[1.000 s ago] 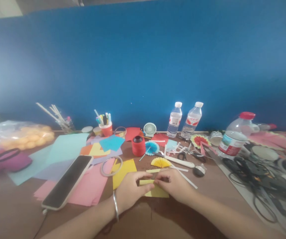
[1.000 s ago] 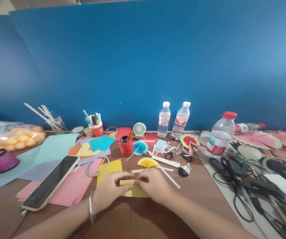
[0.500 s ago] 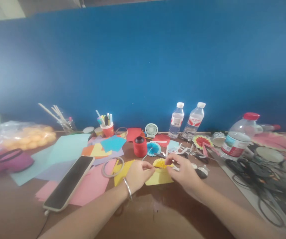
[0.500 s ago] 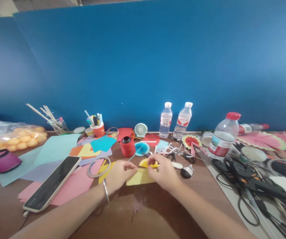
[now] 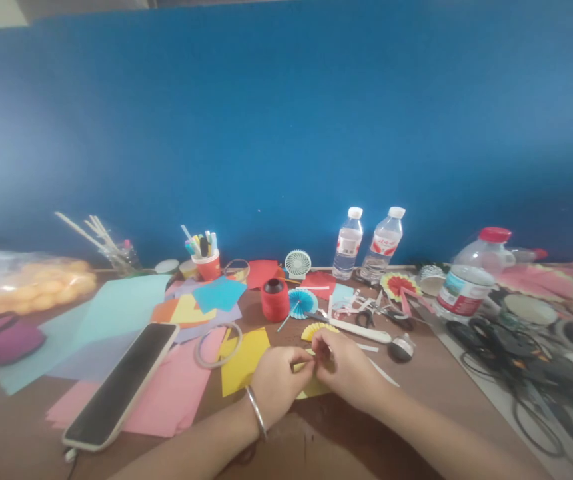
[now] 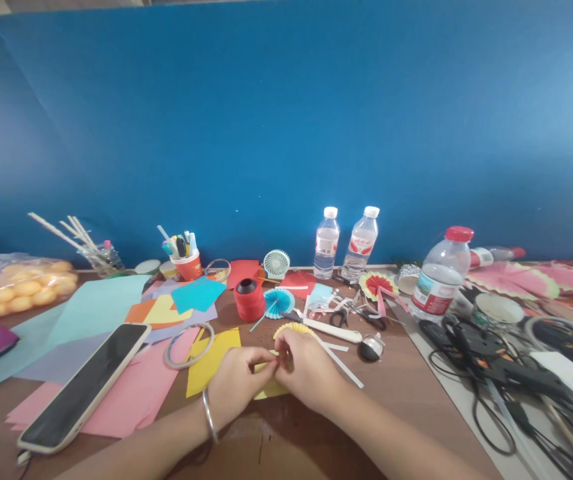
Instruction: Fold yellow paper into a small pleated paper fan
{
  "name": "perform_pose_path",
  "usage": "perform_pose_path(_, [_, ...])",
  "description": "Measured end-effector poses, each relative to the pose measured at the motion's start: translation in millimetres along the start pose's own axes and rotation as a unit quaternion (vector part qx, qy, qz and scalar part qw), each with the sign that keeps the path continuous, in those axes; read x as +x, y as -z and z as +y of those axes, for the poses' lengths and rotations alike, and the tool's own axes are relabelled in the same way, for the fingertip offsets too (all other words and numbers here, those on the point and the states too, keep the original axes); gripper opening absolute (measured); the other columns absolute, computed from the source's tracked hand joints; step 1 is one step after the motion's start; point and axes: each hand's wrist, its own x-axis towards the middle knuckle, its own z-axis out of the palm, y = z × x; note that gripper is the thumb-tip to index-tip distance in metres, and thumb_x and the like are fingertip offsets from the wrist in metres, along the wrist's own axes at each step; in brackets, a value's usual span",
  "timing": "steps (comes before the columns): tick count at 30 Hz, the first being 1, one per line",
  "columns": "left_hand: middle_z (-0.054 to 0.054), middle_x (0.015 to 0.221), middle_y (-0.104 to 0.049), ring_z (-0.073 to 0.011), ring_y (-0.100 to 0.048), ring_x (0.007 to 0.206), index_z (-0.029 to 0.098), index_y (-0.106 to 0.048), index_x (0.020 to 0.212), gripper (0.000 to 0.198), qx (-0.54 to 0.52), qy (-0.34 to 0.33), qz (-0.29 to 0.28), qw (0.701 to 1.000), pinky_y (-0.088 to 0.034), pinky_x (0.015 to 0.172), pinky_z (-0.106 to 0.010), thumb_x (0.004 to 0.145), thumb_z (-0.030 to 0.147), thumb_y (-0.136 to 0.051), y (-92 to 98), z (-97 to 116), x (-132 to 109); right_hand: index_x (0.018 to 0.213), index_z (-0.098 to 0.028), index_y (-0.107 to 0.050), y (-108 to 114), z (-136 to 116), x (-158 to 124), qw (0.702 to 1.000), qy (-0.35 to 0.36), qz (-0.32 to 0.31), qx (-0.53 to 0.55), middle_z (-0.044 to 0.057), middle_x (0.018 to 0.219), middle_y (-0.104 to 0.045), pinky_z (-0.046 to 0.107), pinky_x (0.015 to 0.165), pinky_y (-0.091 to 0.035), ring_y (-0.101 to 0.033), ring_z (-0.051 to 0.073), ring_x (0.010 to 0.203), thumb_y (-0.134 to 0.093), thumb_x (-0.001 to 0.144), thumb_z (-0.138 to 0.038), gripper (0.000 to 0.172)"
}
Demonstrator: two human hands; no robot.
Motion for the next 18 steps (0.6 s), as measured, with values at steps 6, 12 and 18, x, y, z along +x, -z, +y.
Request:
perform_pose_path(6, [0.001,0.072,-0.068,-0.0138,-0.059,0.063,0.02,-0.068,0.074,0.024,-0.018,0.014,0.03,0.999,-0.04,0.058,-0.021,0.075,0.03,-0.046,7.0,-3,5,0.071,-0.019,-0.043,11,10,4,0.999,-0.042,-0.004,0.03,-0.005,0.061,-0.048,0.019,0.05,-0.032,-0.044,0.009,0.054,-0.043,0.056,-0.004,0.021])
perform_pose_path(12, [0.002,0.071,-0.068,-0.0143,-0.059,0.066,0.018,-0.067,0.071,0.021,-0.057,0.034,0.059,0.996,-0.041,0.06,-0.021,0.073,0.028,-0.049,13.0,-14,8,0.069,-0.019,-0.045,29,36,9,0.994,-0.069,0.066,0.052,-0.004,0.061,-0.05,0.021,0.053,-0.035,-0.046,0.011,0.056,-0.048,0.063,-0.012,0.01])
perform_pose_path(18, [0.0,0.069,-0.066,-0.0159,-0.058,0.067,0.018,-0.065,0.072,0.019,-0.093,0.05,0.049,0.993,-0.043,0.06,-0.023,0.073,0.027,-0.049,10.3,-14,9,0.08,-0.019,-0.06,14,19,2,0.994,-0.055,0.037,0.088,0.001,0.077,-0.062,0.023,0.059,-0.04,-0.054,0.015,0.07,-0.048,0.073,-0.021,0.013])
